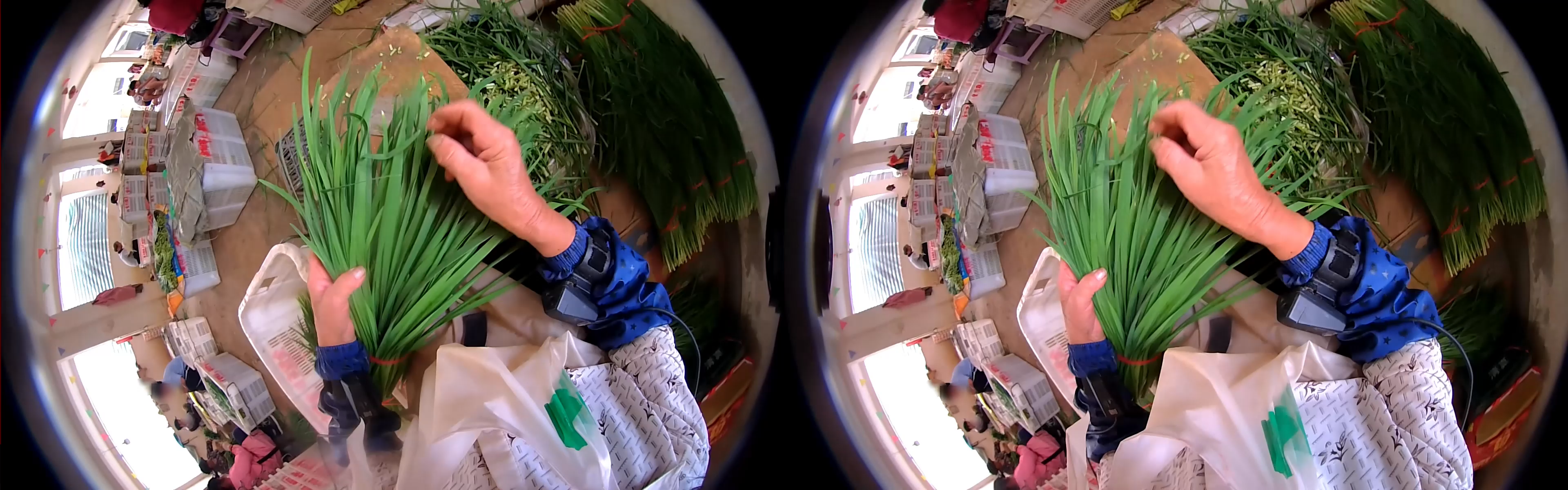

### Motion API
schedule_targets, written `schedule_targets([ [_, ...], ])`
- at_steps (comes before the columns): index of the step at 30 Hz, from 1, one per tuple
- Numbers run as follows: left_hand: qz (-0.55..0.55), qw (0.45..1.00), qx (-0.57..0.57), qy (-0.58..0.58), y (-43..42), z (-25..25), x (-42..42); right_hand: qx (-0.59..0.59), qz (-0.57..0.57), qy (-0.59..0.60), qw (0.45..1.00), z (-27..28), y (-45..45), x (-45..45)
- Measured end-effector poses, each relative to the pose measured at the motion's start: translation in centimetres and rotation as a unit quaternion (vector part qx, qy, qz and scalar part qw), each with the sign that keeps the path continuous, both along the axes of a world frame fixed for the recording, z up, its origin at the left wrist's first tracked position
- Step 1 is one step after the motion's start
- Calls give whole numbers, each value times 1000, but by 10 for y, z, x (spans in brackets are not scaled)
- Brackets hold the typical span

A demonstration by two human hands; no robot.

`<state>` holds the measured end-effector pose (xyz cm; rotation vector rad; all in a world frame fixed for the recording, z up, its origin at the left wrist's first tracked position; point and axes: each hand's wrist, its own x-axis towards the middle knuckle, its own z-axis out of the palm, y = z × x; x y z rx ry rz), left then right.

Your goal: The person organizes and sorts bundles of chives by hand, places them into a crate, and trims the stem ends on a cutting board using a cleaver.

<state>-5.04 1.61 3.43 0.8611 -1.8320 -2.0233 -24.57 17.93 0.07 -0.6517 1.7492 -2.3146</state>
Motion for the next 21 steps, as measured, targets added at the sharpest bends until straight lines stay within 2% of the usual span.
schedule_targets([
  [1, -3, 1000, 1, -5, 1, 1, -1, -26, -23, -4, 999, 3, 0, -6],
  [2, -6, 1000, 3, -1, 1, 1, -1, 9, -23, 28, 999, 10, 5, -15],
  [8, -11, 999, -7, 32, 1, -4, -3, 149, 95, 121, 977, 34, -9, -52],
  [11, -12, 999, -7, 31, 6, 0, -2, 141, 183, 66, 971, 29, -24, -59],
  [12, -15, 1000, -8, 26, 5, 1, -2, 138, 180, 75, 971, 28, -26, -57],
  [15, -27, 999, -13, 15, 3, 2, 0, 163, 59, 264, 949, 14, -28, -53],
  [19, -44, 999, -15, 28, 5, -1, -1, 220, -99, 263, 934, -3, -26, -65],
  [20, -47, 998, -11, 33, 6, -2, -1, 185, -147, 230, 944, -2, -23, -82],
  [21, -51, 998, -9, 38, 7, -3, -1, 198, -171, 228, 938, 7, -14, -98],
])
